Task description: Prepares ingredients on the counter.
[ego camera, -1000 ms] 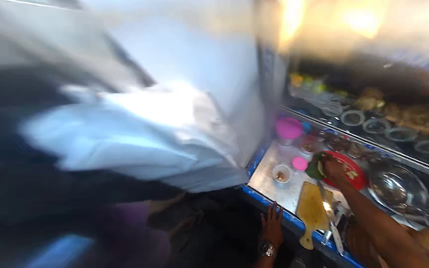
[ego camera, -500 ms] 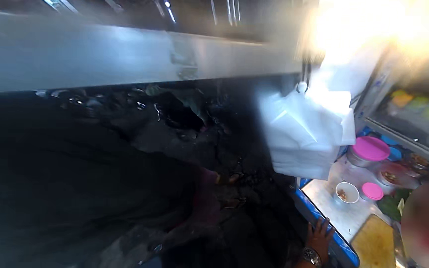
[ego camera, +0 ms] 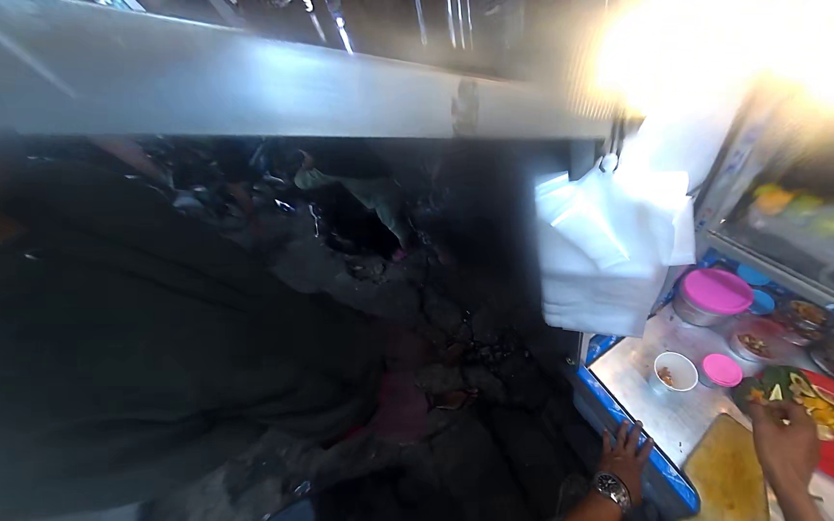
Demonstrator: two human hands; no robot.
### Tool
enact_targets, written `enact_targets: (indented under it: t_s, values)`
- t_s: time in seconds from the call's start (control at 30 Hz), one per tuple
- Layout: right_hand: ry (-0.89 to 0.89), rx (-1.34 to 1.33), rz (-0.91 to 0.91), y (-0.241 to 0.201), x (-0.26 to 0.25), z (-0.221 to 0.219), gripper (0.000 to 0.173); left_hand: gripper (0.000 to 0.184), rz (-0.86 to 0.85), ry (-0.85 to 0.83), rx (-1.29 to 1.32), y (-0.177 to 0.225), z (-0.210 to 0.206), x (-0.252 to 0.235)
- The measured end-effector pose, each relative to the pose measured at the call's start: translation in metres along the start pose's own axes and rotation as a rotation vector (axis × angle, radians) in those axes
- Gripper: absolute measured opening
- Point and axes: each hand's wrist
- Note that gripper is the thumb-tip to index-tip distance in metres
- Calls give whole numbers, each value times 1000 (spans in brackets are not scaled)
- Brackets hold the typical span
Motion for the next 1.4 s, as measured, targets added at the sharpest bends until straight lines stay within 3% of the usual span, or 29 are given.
enact_targets:
  t_s: [0.27, 0.43, 0.5, 0.67, 0.83, 1.07, 1.17, 1.3, 1.4]
  values:
    - [-64, -74, 57, -9, 122, 21, 38, 98, 4, 8, -29, 0, 2, -2]
    - [127, -25, 92, 9, 161, 62, 36, 81, 10, 42, -107, 7, 8, 3]
    - [243, 1, 39, 19, 166, 94, 37, 80, -12, 33, -136, 5, 6, 3]
    - [539, 79, -95, 60, 166, 173, 40, 100, -35, -50, -273, 7, 2, -6]
    - [631, 165, -158, 77, 179, 199, 34, 101, -13, -86, -338, 13, 6, -4]
    - [625, 156, -150, 86, 198, 193, 33, 107, 4, -117, -407, 13, 4, -8]
    - [600, 72, -133, 85, 201, 194, 41, 107, 7, -129, -444, 11, 4, -9]
    - [645, -21, -205, 86, 182, 204, 43, 108, 10, -133, -469, 11, 3, -10]
    - [535, 5, -355, 92, 142, 212, 68, 107, 16, -139, -484, 12, 3, -10]
Point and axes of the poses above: each hand's wrist, its own x-axis away from the middle knuckle, its own z-axis out of the back of the hand, y = z × x, and after that the axes turned 4 degrees about x, right-handed
